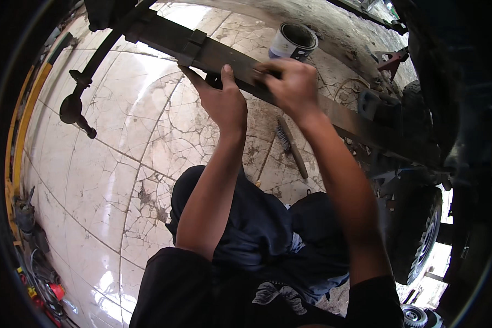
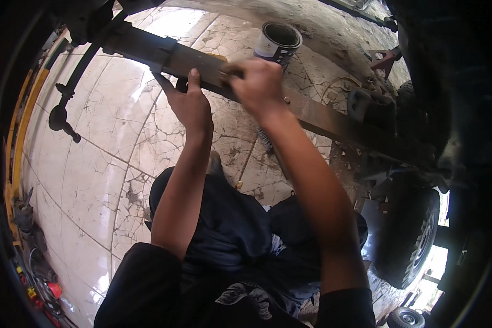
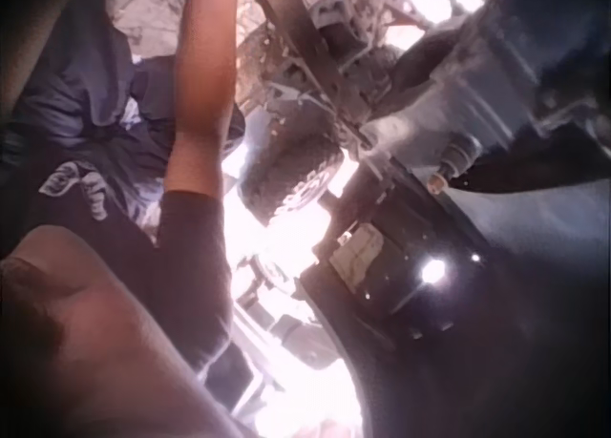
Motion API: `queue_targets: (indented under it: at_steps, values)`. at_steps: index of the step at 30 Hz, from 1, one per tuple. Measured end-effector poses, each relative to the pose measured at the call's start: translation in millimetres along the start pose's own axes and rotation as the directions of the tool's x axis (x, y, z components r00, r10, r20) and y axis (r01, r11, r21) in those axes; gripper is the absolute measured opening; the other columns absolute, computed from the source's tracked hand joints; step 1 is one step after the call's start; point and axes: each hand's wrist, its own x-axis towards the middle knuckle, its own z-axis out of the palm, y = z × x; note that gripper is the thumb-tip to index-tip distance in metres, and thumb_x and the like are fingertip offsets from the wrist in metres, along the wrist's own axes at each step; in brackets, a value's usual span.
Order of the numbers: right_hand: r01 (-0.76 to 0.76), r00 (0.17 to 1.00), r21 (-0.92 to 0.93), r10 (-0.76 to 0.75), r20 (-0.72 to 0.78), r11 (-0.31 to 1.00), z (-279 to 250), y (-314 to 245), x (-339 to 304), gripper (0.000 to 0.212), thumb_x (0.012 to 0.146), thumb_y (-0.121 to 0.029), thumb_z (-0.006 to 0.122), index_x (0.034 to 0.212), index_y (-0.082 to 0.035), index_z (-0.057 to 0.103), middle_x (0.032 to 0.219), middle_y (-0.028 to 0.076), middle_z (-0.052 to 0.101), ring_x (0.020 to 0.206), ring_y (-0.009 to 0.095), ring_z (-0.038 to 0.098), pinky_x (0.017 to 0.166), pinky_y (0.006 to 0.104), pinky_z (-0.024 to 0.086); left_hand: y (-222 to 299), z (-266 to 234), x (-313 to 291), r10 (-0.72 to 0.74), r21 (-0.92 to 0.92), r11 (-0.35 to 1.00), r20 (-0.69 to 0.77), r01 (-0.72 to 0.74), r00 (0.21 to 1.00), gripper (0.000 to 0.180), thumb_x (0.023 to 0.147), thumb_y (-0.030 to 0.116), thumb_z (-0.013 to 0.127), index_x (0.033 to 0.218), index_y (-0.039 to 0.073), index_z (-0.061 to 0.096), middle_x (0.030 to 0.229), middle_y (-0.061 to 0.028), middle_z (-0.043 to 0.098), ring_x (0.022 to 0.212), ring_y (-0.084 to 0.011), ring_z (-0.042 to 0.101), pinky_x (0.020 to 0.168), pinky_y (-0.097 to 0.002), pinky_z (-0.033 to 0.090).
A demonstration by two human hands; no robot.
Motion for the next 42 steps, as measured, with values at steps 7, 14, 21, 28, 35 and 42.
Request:
queue_targets:
  at_steps: [7,14,21,28,35,42]
  values:
    - [-0.009,0.997,0.018,0.008,0.075,1.000,-1,9,5,0.017,0.086,-0.003,0.072,0.098,-0.007,0.083,0.092,0.013,0.080,0.087,0.024,0.079,0.085,0.0357,0.061,-2,-6,19,-0.049,-0.132,0.990,0.031,0.053,0.998,0.078,0.097,-0.003,0.067,0.164,0.008,0.029,0.133,-0.0184,0.063,0.108,-0.0232,0.067,0.093,-0.0394,0.056]
    - [-0.109,0.989,-0.019,0.111,0.096,0.994,-45,29,-33,0.018,0.087,-0.002,0.072,0.100,-0.009,0.083,0.092,0.012,0.080,0.084,0.022,0.078,0.082,0.0346,0.063,-3,-14,31,0.018,-0.032,0.999,-0.112,-0.021,0.994,0.035,0.096,-0.002,0.070,0.131,-0.005,0.068,0.113,-0.0096,0.074,0.100,-0.0165,0.068,0.091,-0.0316,0.054]
    - [0.102,0.994,-0.014,-0.103,-0.044,0.995,31,-7,22,0.015,0.086,-0.014,0.078,0.100,-0.012,0.084,0.096,0.012,0.080,0.086,0.024,0.078,0.086,0.0338,0.060,-1,-11,33,0.000,-0.110,0.994,-0.117,-0.012,0.993,0.033,0.091,-0.003,0.075,0.124,-0.006,0.073,0.107,-0.0098,0.077,0.095,-0.0156,0.067,0.088,-0.0292,0.051]
    - [-0.031,0.988,-0.128,0.049,0.144,0.991,-38,22,-23,0.017,0.088,-0.010,0.074,0.103,-0.010,0.083,0.098,0.010,0.081,0.089,0.024,0.078,0.087,0.0359,0.060,13,-37,45,-0.038,0.096,0.994,-0.042,0.042,0.998,0.044,0.087,0.007,0.083,0.126,-0.009,0.071,0.111,-0.0129,0.078,0.098,-0.0168,0.068,0.094,-0.0300,0.049]
    - [-0.103,0.990,-0.061,0.108,0.087,0.993,-40,24,-33,0.014,0.086,-0.008,0.073,0.097,-0.009,0.083,0.093,0.012,0.080,0.086,0.026,0.078,0.085,0.0369,0.061,-3,-20,38,0.005,0.013,1.000,-0.112,-0.004,0.994,0.041,0.091,0.000,0.078,0.130,-0.008,0.069,0.112,-0.0124,0.077,0.099,-0.0152,0.067,0.091,-0.0279,0.050]
    - [0.136,0.991,-0.001,-0.136,-0.021,0.991,35,-16,23,0.015,0.086,-0.009,0.076,0.099,-0.010,0.083,0.094,0.011,0.080,0.085,0.024,0.078,0.084,0.0351,0.061,14,-31,45,-0.050,0.062,0.997,-0.051,0.053,0.997,0.047,0.086,0.006,0.084,0.128,-0.009,0.070,0.110,-0.0109,0.077,0.099,-0.0146,0.066,0.092,-0.0276,0.049]
